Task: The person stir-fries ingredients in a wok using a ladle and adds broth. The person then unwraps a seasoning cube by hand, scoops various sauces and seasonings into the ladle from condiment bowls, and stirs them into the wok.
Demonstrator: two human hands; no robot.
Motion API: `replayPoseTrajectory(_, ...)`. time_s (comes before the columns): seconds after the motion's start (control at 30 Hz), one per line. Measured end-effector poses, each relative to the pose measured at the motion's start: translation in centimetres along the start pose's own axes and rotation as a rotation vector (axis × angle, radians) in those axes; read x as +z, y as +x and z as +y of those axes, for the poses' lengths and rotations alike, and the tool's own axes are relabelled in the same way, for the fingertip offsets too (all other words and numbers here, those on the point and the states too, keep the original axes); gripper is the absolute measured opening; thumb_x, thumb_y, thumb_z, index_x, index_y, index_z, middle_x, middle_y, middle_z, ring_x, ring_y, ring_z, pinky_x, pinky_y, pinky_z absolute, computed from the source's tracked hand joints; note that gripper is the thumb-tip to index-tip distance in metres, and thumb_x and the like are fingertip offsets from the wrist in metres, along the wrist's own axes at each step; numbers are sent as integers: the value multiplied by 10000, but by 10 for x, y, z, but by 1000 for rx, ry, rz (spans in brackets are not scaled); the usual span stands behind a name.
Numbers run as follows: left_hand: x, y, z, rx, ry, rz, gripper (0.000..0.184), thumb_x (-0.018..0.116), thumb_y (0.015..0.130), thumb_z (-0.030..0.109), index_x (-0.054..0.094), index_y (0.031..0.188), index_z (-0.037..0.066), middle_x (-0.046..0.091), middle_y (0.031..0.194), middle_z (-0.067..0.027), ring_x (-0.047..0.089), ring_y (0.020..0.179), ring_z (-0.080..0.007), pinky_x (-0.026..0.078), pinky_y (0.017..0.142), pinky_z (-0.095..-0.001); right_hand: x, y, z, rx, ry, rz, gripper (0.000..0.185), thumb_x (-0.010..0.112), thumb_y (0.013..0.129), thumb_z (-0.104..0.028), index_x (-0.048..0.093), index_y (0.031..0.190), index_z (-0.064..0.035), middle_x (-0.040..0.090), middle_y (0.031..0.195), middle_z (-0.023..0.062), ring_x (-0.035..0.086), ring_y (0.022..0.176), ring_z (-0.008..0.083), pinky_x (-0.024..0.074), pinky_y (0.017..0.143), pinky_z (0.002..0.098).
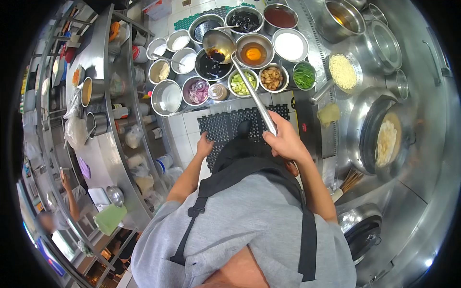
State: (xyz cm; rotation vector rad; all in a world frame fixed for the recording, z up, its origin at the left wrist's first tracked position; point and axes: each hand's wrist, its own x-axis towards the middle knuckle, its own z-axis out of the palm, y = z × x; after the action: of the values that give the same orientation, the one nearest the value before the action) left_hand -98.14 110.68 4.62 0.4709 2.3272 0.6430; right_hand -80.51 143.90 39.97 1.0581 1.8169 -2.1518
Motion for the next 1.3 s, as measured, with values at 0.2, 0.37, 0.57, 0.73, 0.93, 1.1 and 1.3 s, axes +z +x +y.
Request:
replayPoseTrajectory(0.2, 3, -13, 1, -43, -20, -7, 638, 730, 774, 212, 546, 1356, 27, 711, 861, -169, 715, 839, -355, 561, 800, -461, -24, -28, 9, 68, 614, -201, 574, 543, 885, -10, 435, 1449, -10, 437, 607, -12, 421, 392, 69, 420, 379, 274)
replayPoseTrajectory(0.37, 37, 6, -31, -80, 2, -179, 647, 761, 752, 254, 594, 1305, -40, 742, 925, -192, 724, 854, -284, 557, 826, -390, -71, -117, 40, -26, 899, -148, 605, 609, 906, -69, 411, 1476, -21, 432, 600, -46, 411, 392, 28, 420, 380, 234)
replayPoseTrajectory(0.57, 71, 10, 44, 230, 199, -348, 520, 755, 776, 193, 621, 1234, -14, 734, 858, -178, 723, 790, -294, 561, 751, -390, -121, -263, 82, -196, 923, 377, 668, 680, 879, -104, 405, 1478, 6, 433, 604, -52, 408, 395, 12, 383, 359, 207)
replayPoseTrajectory(0.73, 153, 32, 96, 573, 506, -511, 489, 755, 805, 199, 628, 1237, 10, 736, 1001, -234, 720, 923, -403, 559, 850, -471, -172, -323, 137, -174, 617, 862, 651, 574, 862, -17, 409, 1492, -9, 499, 636, -23, 435, 399, 48, 393, 376, 241)
replayPoseTrajectory(0.93, 261, -48, 234, 1011, 602, -778, 477, 693, 823, 166, 600, 1270, 28, 665, 1188, -239, 642, 1123, -411, 518, 970, -522, -271, -331, 249, 116, -118, 1478, 593, 559, 870, -46, 482, 1458, -31, 647, 796, 116, 583, 545, 208, 485, 531, 334)
replayPoseTrajectory(1.1, 331, -149, 302, 1367, 746, -895, 596, 651, 824, 141, 514, 1394, 37, 540, 1407, -167, 532, 1294, -359, 502, 984, -499, -301, -309, 319, 202, -140, 1605, 600, 610, 857, -71, 474, 1436, 9, 702, 911, 261, 702, 848, 410, 558, 820, 451)
replayPoseTrajectory(1.3, 393, -187, 274, 1598, 969, -1005, 687, 679, 840, 170, 449, 1472, 27, 495, 1487, -174, 456, 1398, -366, 389, 1123, -570, -267, -348, 276, -50, 634, 1167, 547, 598, 902, -36, 496, 1440, -17, 545, 668, 66, 502, 444, 119, 413, 404, 318)
